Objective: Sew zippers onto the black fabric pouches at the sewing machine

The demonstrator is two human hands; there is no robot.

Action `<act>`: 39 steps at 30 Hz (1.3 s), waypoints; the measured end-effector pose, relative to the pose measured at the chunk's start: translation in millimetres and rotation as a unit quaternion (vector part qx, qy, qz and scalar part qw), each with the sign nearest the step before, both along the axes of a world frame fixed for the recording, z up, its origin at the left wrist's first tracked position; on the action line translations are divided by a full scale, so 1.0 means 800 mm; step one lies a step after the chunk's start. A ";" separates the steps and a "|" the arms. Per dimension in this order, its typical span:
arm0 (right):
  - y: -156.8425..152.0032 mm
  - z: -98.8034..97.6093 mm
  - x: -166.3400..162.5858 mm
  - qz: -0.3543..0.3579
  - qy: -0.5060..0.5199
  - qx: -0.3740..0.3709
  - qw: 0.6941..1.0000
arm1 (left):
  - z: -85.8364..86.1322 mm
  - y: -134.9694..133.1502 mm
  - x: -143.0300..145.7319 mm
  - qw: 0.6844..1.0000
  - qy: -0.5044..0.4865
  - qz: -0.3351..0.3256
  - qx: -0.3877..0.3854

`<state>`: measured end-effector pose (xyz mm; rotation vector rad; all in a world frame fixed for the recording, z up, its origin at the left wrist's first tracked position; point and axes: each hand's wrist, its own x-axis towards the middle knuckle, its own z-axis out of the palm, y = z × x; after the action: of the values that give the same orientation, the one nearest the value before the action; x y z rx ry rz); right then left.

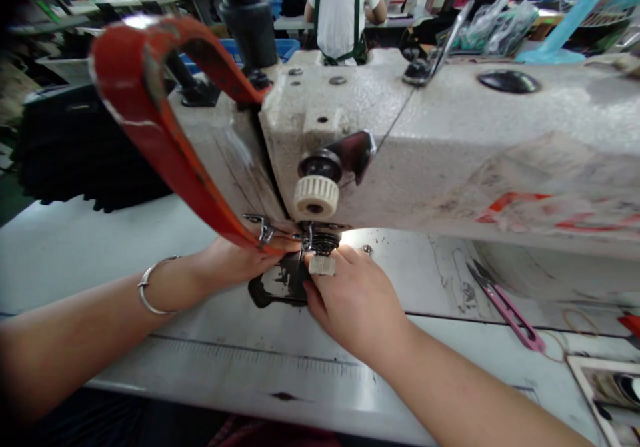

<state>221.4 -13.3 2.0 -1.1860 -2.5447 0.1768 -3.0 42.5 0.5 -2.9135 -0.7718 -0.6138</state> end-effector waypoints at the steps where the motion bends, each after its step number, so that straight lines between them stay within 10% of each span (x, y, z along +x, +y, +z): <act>1: 0.000 -0.001 0.000 0.000 0.004 0.002 1.000 | -0.003 0.002 -0.001 1.000 0.001 0.011 -0.004; 18: 0.007 0.000 0.016 -0.031 0.125 0.037 0.991 | -0.010 0.002 -0.001 0.997 0.006 0.072 -0.004; 28: 0.006 0.004 0.020 0.018 0.098 0.003 0.995 | 0.049 -0.034 0.009 0.978 0.106 0.090 -0.156; 39: 0.004 -0.002 0.015 0.067 0.071 0.040 0.994 | 0.008 -0.053 -0.012 0.993 0.018 0.051 -0.103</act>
<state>233.1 -10.1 0.2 -0.9390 -2.4819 0.1817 -12.5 -0.3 6.9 -3.0319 -1.0306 -0.4979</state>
